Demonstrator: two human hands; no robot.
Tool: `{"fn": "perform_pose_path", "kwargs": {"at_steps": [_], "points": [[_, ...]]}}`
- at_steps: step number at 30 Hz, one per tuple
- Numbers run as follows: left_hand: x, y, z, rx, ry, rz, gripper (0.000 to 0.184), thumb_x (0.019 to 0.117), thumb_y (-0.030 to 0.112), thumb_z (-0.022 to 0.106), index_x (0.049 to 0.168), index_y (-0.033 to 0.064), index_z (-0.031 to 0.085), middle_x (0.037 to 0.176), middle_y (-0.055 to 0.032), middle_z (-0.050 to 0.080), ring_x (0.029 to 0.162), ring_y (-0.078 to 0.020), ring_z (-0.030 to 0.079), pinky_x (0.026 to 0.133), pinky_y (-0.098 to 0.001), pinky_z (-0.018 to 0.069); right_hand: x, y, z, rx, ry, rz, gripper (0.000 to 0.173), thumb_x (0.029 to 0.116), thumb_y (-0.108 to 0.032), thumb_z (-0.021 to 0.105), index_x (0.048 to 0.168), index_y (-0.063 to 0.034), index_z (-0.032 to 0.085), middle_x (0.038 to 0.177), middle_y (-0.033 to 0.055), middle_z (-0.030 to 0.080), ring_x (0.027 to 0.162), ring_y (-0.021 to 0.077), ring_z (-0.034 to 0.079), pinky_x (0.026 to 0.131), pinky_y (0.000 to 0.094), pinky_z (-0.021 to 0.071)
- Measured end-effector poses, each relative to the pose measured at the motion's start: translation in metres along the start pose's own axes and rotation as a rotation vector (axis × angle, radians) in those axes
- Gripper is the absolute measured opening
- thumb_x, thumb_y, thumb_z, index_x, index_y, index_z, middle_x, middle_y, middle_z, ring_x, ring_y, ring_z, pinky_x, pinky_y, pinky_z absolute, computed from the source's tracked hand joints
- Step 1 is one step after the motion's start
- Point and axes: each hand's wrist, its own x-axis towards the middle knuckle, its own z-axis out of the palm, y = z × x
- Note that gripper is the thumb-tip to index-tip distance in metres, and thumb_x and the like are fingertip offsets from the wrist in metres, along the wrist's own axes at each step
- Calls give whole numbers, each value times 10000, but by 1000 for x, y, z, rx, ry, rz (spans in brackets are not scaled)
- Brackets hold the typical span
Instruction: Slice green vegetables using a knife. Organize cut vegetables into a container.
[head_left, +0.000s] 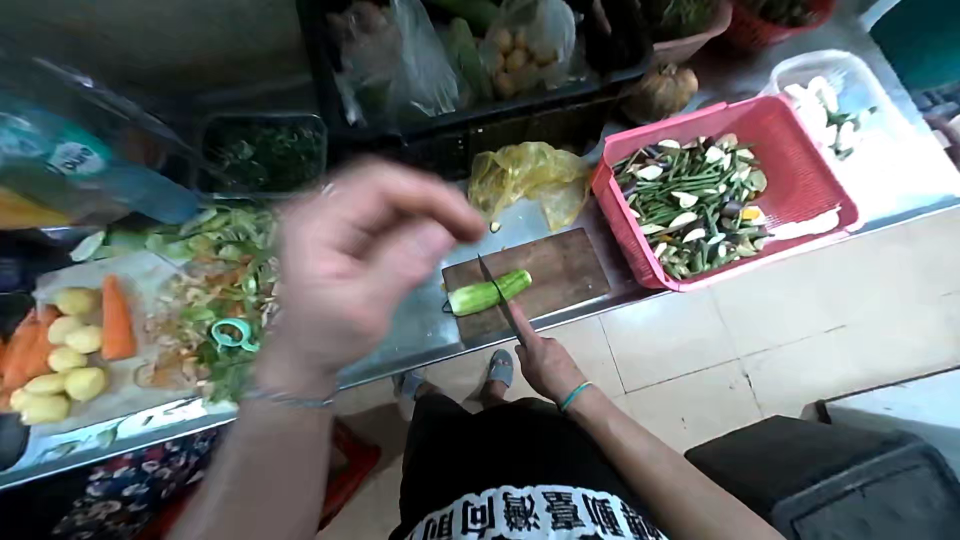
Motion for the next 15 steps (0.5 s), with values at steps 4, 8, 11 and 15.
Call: {"fn": "perform_pose_path", "kwargs": {"at_steps": [4,8,11,15], "points": [[-46,-119,49,567,-369,-494,311,962,231,715,1229,75,682,1374,-130,600,1278,-289,576,1063,-502,489,-1,-4,0,-3,6,-1,802,1063,-140,477,1667,-337,-13,888,215,709,789,412,707,716,602,569],[-67,-173,77,688,-418,-597,473,906,279,791,1328,143,627,1374,-133,592,1249,-333,597,981,-546,536,0,-9,-2,-40,-22,24,830,1055,-129,466,1660,-349,-58,846,199,701,753,381,710,709,568,581],[-66,-175,87,725,-392,-554,385,940,245,747,1309,183,657,1337,-120,617,1166,-334,645,881,-545,570,2,-11,-3,-57,-24,31,820,1061,-132,458,1661,-347,-59,838,196,700,758,379,709,715,569,576],[-64,-179,89,716,-376,-556,338,957,221,719,1290,181,677,1313,-129,633,1151,-337,653,900,-542,564,-7,-19,-19,-57,-46,52,816,1069,-147,448,1654,-379,-71,841,193,695,748,368,704,706,550,577]]}}
